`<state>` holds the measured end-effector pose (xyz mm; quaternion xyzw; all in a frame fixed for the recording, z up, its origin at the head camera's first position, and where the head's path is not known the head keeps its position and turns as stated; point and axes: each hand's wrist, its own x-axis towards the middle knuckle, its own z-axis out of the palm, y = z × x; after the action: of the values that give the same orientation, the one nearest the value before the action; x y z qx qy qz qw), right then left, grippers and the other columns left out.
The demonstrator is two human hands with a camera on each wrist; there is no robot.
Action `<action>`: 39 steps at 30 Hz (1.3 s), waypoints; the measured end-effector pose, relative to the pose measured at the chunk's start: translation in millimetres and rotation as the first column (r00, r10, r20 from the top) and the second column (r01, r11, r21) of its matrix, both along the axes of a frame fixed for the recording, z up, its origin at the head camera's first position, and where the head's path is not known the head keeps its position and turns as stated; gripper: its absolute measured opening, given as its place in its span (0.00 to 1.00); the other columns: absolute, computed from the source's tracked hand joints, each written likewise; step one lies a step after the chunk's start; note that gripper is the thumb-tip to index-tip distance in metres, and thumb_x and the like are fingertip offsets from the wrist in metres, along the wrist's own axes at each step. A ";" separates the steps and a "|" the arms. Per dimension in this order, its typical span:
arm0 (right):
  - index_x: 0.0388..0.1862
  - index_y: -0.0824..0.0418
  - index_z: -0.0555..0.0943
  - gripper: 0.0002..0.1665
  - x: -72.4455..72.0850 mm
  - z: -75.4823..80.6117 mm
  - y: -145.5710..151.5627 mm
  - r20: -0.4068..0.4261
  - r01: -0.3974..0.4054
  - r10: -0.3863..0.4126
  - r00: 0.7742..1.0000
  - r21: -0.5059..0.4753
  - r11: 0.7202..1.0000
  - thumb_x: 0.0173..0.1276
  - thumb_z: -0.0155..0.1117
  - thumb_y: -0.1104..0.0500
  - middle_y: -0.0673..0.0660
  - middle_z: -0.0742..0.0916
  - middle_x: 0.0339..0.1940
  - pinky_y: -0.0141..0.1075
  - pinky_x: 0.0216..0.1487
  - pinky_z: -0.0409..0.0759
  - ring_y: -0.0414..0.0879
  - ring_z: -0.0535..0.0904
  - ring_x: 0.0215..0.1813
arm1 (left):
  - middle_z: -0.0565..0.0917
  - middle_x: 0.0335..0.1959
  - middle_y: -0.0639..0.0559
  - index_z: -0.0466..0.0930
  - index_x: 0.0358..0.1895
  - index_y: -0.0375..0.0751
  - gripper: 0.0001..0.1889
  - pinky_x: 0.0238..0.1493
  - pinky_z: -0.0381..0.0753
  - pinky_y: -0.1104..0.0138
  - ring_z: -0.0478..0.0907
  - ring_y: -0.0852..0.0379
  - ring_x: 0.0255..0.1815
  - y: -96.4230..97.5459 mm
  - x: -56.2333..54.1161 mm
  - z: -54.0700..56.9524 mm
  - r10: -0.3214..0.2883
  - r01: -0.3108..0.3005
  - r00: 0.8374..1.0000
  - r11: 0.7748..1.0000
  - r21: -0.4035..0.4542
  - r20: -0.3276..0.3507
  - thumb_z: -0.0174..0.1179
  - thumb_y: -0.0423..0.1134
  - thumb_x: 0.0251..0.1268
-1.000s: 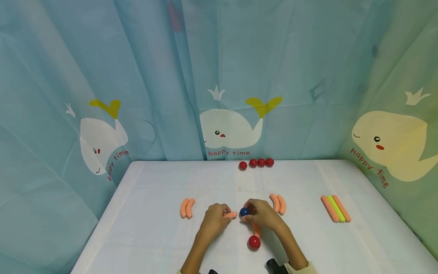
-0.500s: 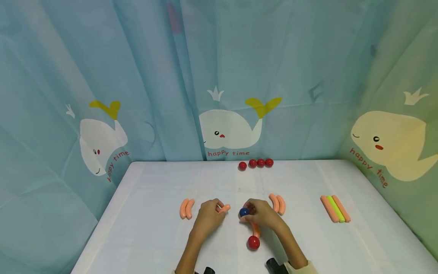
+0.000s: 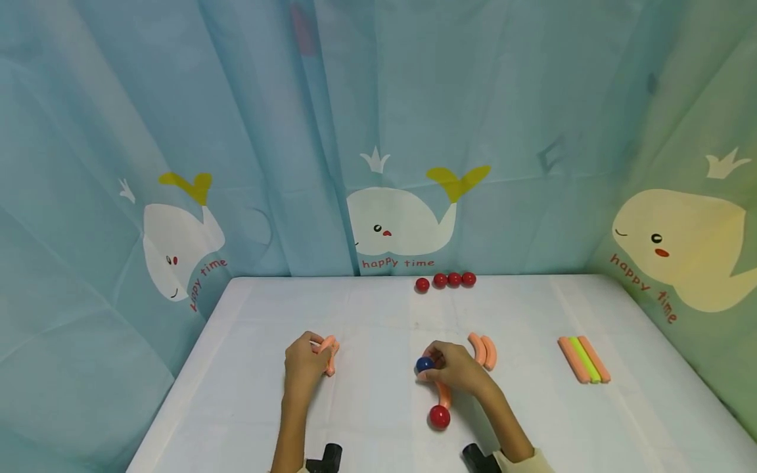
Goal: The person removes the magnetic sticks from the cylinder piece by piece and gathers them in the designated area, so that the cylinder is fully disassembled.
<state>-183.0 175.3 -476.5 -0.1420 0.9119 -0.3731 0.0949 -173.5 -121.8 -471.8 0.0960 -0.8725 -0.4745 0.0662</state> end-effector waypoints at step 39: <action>0.40 0.62 0.79 0.21 1.0 0.1 -0.1 0.005 0.003 -0.003 1.000 -0.005 1.000 0.52 0.78 0.55 0.52 0.82 0.33 0.30 0.37 0.75 0.43 0.75 0.37 | 0.84 0.30 0.45 0.85 0.39 0.33 0.11 0.27 0.75 0.61 0.79 0.52 0.29 -29.2 -2.2 -9.2 0.148 -0.137 0.987 0.977 -0.164 0.057 0.63 0.39 0.62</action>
<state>-181.9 175.2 -476.4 -0.1399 0.9110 -0.3758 0.0961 -175.7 -151.0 -481.0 0.1689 -0.9003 -0.3935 0.0773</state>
